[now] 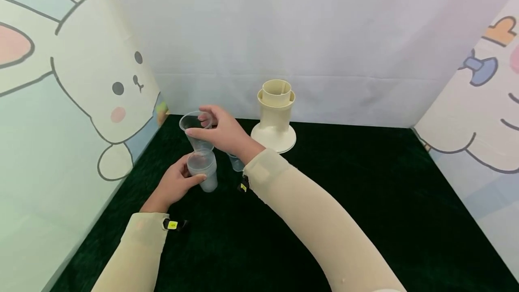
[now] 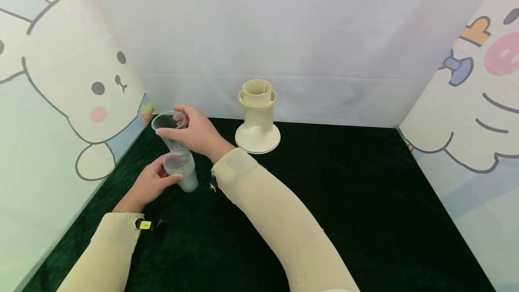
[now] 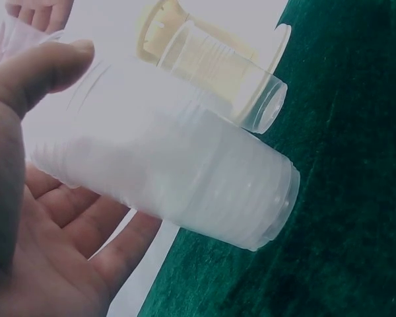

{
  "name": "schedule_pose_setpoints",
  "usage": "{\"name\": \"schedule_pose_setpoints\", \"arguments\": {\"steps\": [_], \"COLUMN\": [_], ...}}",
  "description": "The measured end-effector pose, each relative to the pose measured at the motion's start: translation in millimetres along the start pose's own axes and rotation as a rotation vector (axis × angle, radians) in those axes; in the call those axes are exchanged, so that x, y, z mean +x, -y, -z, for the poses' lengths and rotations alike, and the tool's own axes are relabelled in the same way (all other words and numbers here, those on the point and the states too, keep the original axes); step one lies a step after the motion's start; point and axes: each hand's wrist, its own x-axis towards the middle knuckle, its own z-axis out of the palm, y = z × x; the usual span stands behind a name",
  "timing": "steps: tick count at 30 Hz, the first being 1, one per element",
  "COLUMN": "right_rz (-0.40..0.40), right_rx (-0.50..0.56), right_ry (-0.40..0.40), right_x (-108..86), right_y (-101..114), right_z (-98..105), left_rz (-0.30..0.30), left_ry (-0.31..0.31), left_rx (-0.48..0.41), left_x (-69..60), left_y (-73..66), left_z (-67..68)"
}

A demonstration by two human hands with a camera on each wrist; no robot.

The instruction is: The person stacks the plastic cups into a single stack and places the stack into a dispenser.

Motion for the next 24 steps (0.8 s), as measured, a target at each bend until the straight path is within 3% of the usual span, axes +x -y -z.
{"name": "schedule_pose_setpoints", "arguments": {"steps": [5, 24], "right_rz": [0.017, -0.006], "right_rx": [0.012, 0.063], "right_ry": [0.008, -0.016], "right_x": [-0.3, -9.6], "right_y": [1.5, -30.3], "right_z": [-7.2, -29.7], "left_rz": [0.008, 0.018], "left_ry": [0.005, 0.008], "left_rx": [-0.016, 0.032], "left_x": [0.1, 5.4], "left_y": [1.2, 1.8], "left_z": [0.6, 1.8]}}
